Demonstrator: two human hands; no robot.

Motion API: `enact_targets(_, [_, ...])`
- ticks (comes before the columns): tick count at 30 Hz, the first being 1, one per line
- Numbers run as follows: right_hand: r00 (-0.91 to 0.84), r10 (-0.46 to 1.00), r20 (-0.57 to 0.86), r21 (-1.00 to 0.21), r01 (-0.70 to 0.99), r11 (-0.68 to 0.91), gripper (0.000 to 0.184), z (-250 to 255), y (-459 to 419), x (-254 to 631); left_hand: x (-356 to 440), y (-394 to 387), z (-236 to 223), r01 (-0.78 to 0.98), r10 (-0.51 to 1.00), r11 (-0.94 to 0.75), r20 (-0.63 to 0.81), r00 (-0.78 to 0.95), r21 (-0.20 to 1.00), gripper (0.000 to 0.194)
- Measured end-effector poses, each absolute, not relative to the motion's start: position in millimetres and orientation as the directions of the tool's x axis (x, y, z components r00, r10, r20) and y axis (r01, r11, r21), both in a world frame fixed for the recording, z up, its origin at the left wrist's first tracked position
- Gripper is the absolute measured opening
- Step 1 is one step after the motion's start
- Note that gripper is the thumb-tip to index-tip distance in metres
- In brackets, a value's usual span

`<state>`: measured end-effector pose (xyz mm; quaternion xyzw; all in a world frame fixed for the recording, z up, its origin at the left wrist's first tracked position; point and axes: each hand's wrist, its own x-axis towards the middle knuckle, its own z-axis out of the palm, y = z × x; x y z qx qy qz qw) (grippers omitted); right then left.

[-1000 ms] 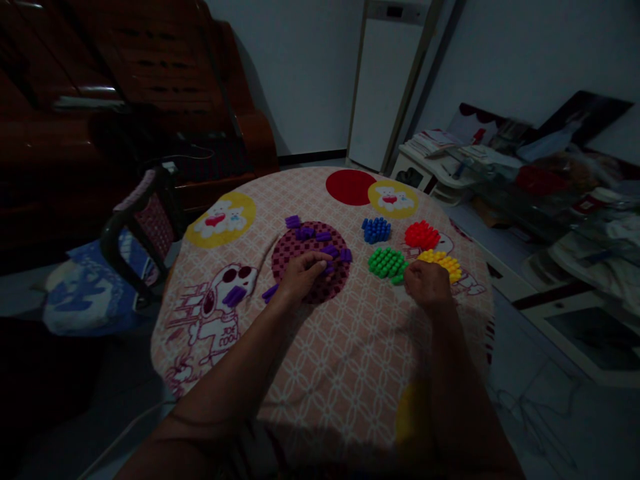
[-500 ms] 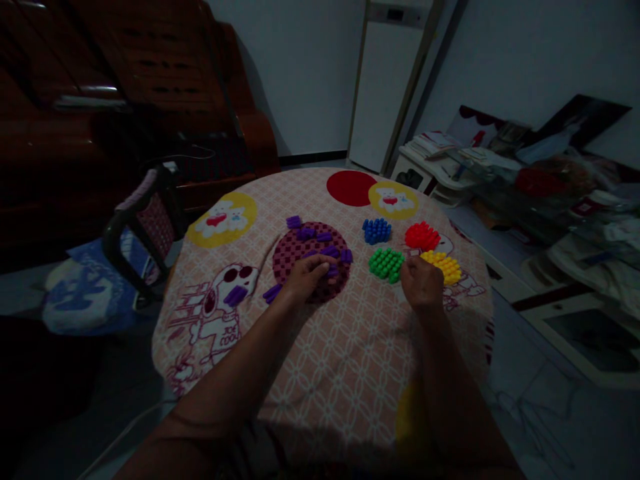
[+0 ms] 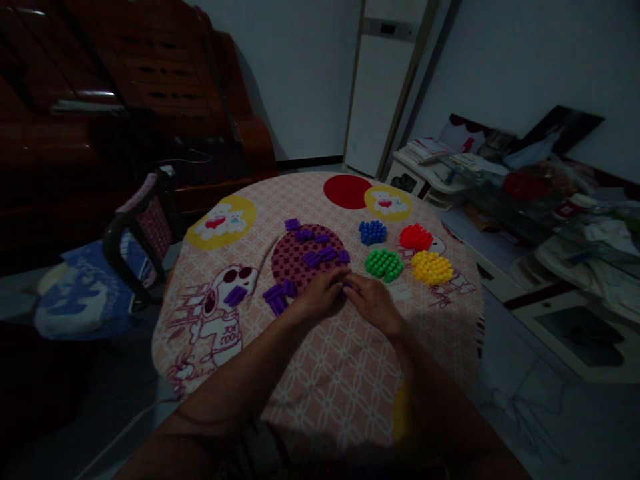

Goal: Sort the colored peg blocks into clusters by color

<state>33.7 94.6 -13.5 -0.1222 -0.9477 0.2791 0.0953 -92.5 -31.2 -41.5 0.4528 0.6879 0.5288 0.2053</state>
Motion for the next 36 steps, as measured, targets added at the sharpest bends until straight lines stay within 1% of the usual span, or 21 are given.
enact_targets(3, [-0.951,0.291,0.103,-0.524,0.197,0.828,0.034,-22.6,96.9,29.8,-93.6,-32.1,-39.8,0.530,0.812,0.092,0.244,-0.530,0.843,0.039])
enact_targets(6, [-0.929,0.341,0.140,-0.505,0.229,0.832,0.030,-34.4,98.2,24.0,-102.3,-32.2,-38.0,0.655,0.772,0.164,0.318,-0.551,0.737,0.036])
enact_targets(8, [-0.912,0.379,0.158,-0.509,0.254,0.822,0.028,-41.2,97.9,20.3,-113.3,-29.9,-38.1,0.714,0.737,0.210,0.371,-0.565,0.668,0.037])
enact_targets(11, [-0.896,0.410,0.170,-0.547,0.260,0.796,0.029,-47.6,98.2,16.8,-133.5,-22.3,-41.2,0.758,0.690,0.275,0.427,-0.584,0.591,0.042])
enact_targets(14, [-0.885,0.428,0.183,-0.600,0.244,0.762,0.027,-50.4,99.8,16.3,-149.9,-12.4,-44.6,0.777,0.704,0.346,0.402,-0.585,0.526,0.046])
enact_targets(18, [-0.853,0.481,0.202,-0.675,0.236,0.700,0.025,-51.1,100.6,18.3,-156.4,-4.8,-42.1,0.782,0.734,0.420,0.334,-0.591,0.460,0.043])
enact_targets(21, [-0.802,0.561,0.208,-0.752,0.235,0.616,0.028,-50.3,100.3,20.7,-148.2,-6.3,-35.5,0.774,0.725,0.403,0.347,-0.595,0.488,0.039])
enact_targets(23, [-0.757,0.610,0.234,-0.791,0.216,0.572,0.033,-48.9,100.2,23.5,-136.3,-9.7,-29.9,0.772,0.725,0.345,0.371,-0.580,0.534,0.037])
enact_targets(25, [-0.714,0.635,0.295,-0.795,0.185,0.577,0.038,-46.5,100.0,27.7,-120.0,-13.2,-23.5,0.761,0.727,0.265,0.396,-0.561,0.592,0.036])
enact_targets(28, [-0.689,0.597,0.411,-0.727,0.147,0.671,0.042,-41.5,98.8,36.6,-91.6,-16.0,-13.9,0.731,0.753,0.140,0.408,-0.517,0.668,0.034])
enact_targets(30, [-0.710,0.538,0.453,-0.659,0.140,0.739,0.045,-38.1,96.9,44.0,-74.1,-16.1,-9.7,0.700,0.778,0.105,0.380,-0.500,0.707,0.029])
enact_targets(33, [-0.772,0.470,0.429,-0.559,0.182,0.809,0.045,-34.5,93.2,56.8,-55.0,-15.3,-8.8,0.628,0.793,0.127,0.302,-0.529,0.768,0.021])
enact_targets(36, [-0.805,0.453,0.383,-0.473,0.250,0.845,0.039,-34.4,91.8,71.4,-44.3,-14.9,-12.8,0.560,0.815,0.103,0.253,-0.521,0.822,0.016])
